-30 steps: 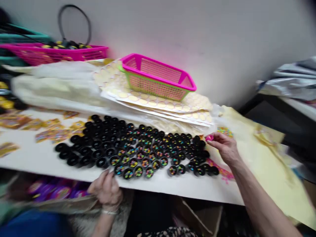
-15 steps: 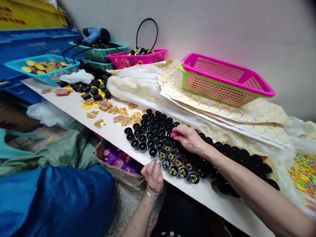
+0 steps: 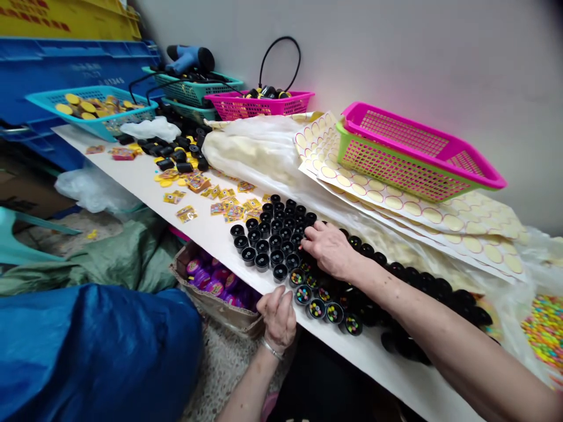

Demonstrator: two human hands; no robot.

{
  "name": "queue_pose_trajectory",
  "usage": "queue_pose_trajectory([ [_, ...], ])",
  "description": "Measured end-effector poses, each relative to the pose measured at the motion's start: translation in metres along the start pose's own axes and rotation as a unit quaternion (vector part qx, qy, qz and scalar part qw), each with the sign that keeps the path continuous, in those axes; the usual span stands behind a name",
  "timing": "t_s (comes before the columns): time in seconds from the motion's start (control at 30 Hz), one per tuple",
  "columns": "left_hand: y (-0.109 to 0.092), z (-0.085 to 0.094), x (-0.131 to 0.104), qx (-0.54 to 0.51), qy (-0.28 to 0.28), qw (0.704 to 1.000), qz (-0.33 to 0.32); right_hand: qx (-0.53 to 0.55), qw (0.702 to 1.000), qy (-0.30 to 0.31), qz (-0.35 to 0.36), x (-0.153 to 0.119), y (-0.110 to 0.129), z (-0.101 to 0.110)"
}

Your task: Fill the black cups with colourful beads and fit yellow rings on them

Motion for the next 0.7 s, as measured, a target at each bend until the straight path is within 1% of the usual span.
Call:
queue_pose_trajectory([
  [0.1,0.001,0.0,0.0,0.005,-0.005,1.0,0.009,-0.015,1.0,0.002,0.017,-0.001,0.004,0.002],
  [0.17,0.001,0.0,0.001,0.008,-0.013,1.0,0.015,-0.004,1.0,-0.013,0.01,-0.004,0.003,0.004],
  [0.23,0.001,0.0,0.003,0.009,-0.021,1.0,0.008,0.036,0.999,-0.033,-0.015,-0.009,-0.002,0.005],
  [0.27,0.001,0.001,0.004,0.008,-0.023,1.0,0.004,0.074,0.996,-0.047,-0.033,-0.013,-0.006,0.006],
  [0.3,0.001,0.001,0.005,0.007,-0.026,1.0,0.001,0.126,0.988,-0.069,-0.052,-0.018,-0.01,0.007],
  [0.33,0.001,0.001,0.006,0.006,-0.027,1.0,0.001,0.189,0.974,-0.098,-0.072,-0.025,-0.014,0.009],
  [0.37,0.001,0.001,0.007,0.004,-0.028,1.0,0.003,0.257,0.953,-0.132,-0.09,-0.035,-0.019,0.012],
  [0.4,0.001,0.002,0.008,0.003,-0.03,1.0,0.005,0.322,0.926,-0.168,-0.108,-0.049,-0.023,0.015],
  [0.47,0.001,0.002,0.009,0.004,-0.031,1.0,0.002,0.417,0.867,-0.228,-0.153,-0.09,-0.032,0.018],
  [0.53,0.001,0.001,0.008,0.006,-0.031,0.999,-0.008,0.452,0.817,-0.275,-0.23,-0.148,-0.043,0.013],
  [0.57,0.001,0.001,0.008,0.009,-0.029,0.999,-0.011,0.452,0.787,-0.311,-0.283,-0.183,-0.051,0.009],
  [0.63,0.002,-0.001,0.007,0.014,-0.027,1.0,-0.009,0.421,0.718,-0.394,-0.39,-0.257,-0.07,-0.005],
  [0.67,0.003,-0.002,0.007,0.015,-0.028,0.999,-0.007,0.388,0.681,-0.433,-0.445,-0.293,-0.081,-0.012],
  [0.7,0.004,-0.004,0.007,0.018,-0.028,0.999,-0.005,0.339,0.651,-0.457,-0.502,-0.325,-0.09,-0.019],
])
Point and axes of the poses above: each hand's wrist, its own x-axis towards the middle knuckle, its own z-axis out of the back of the hand, y = z × x, the point moved 3 cm from there along x, towards the middle knuckle, and after that the axes turned 15 degrees about x, right-handed, at the moved point
